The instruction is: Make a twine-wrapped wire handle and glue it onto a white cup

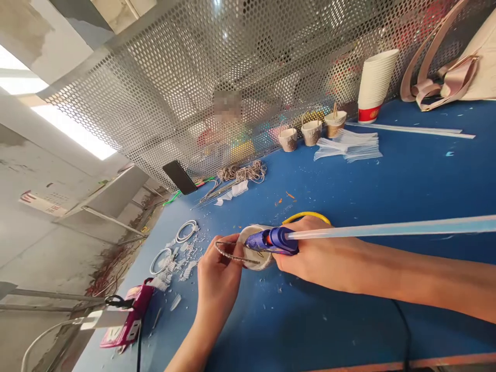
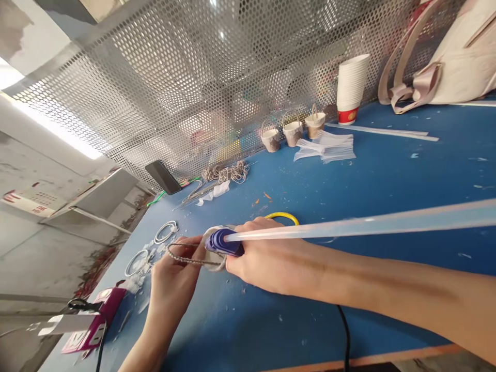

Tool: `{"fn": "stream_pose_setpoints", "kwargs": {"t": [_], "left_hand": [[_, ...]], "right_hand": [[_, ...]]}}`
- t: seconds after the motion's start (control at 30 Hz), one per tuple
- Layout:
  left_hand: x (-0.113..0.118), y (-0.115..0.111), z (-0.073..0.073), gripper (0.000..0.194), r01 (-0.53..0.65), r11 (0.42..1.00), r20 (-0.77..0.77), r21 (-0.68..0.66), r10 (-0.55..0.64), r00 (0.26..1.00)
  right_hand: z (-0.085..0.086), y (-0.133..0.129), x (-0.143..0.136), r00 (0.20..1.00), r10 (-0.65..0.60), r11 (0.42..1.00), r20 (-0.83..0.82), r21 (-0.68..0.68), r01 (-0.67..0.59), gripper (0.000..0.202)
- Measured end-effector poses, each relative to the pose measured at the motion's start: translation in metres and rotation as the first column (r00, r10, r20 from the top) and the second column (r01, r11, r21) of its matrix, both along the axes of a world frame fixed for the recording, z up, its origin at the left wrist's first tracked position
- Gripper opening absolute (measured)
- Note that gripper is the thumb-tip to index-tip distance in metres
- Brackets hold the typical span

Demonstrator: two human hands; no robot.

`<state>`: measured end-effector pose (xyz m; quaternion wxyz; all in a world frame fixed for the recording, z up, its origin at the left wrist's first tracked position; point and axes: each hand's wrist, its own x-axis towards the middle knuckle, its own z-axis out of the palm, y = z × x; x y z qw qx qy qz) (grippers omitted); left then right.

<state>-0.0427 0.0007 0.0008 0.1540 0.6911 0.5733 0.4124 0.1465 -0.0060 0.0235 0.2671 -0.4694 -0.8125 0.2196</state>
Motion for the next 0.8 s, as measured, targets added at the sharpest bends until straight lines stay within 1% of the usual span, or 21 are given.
{"fn": "stream_pose_setpoints", "kwargs": {"t": [0.07,0.13,0.23,0.3,0.37,0.47,0.57,0.67,0.8], "left_hand": [[0.0,-0.001,0.0,0.018,-0.032,0.997,0.004,0.063,0.032,0.999],[0.0,-0.002,0.0,0.018,-0.053,0.995,0.044,0.087,0.049,0.998],[0.0,-0.004,-0.002,0.018,-0.088,0.991,0.123,0.102,0.075,0.989],[0.0,-0.006,-0.003,0.017,-0.119,0.984,0.17,0.135,0.095,0.981],[-0.001,-0.007,-0.006,0.016,-0.138,0.972,0.214,0.187,0.097,0.972],[-0.003,-0.008,-0.01,0.015,-0.132,0.954,0.277,0.268,0.055,0.959],[-0.004,-0.008,-0.012,0.012,-0.11,0.939,0.322,0.326,-0.001,0.947],[-0.004,-0.007,-0.014,0.009,-0.098,0.926,0.331,0.364,-0.031,0.943],[-0.005,-0.007,-0.016,0.005,-0.083,0.903,0.269,0.422,-0.037,0.962]], "right_hand": [[0.01,-0.002,-0.002,0.997,-0.078,0.994,-0.026,-0.079,0.076,0.019],[0.015,-0.005,-0.005,0.993,-0.111,0.987,-0.031,-0.118,0.106,0.019],[0.017,-0.007,-0.008,0.989,-0.144,0.986,-0.03,-0.09,0.141,0.017],[0.016,-0.008,-0.009,0.989,-0.145,0.988,-0.04,-0.054,0.143,0.017],[0.014,-0.009,-0.01,0.993,-0.109,0.994,-0.049,-0.01,0.109,0.018],[0.012,-0.013,-0.013,0.999,-0.044,0.998,-0.019,0.044,0.045,0.018],[0.007,-0.018,-0.016,0.998,-0.066,0.997,-0.008,0.048,0.067,0.012],[-0.001,-0.022,-0.02,0.995,-0.09,0.994,-0.046,0.061,0.092,0.006],[-0.009,-0.023,-0.022,0.992,-0.108,0.991,-0.057,0.072,0.112,0.006]]}}
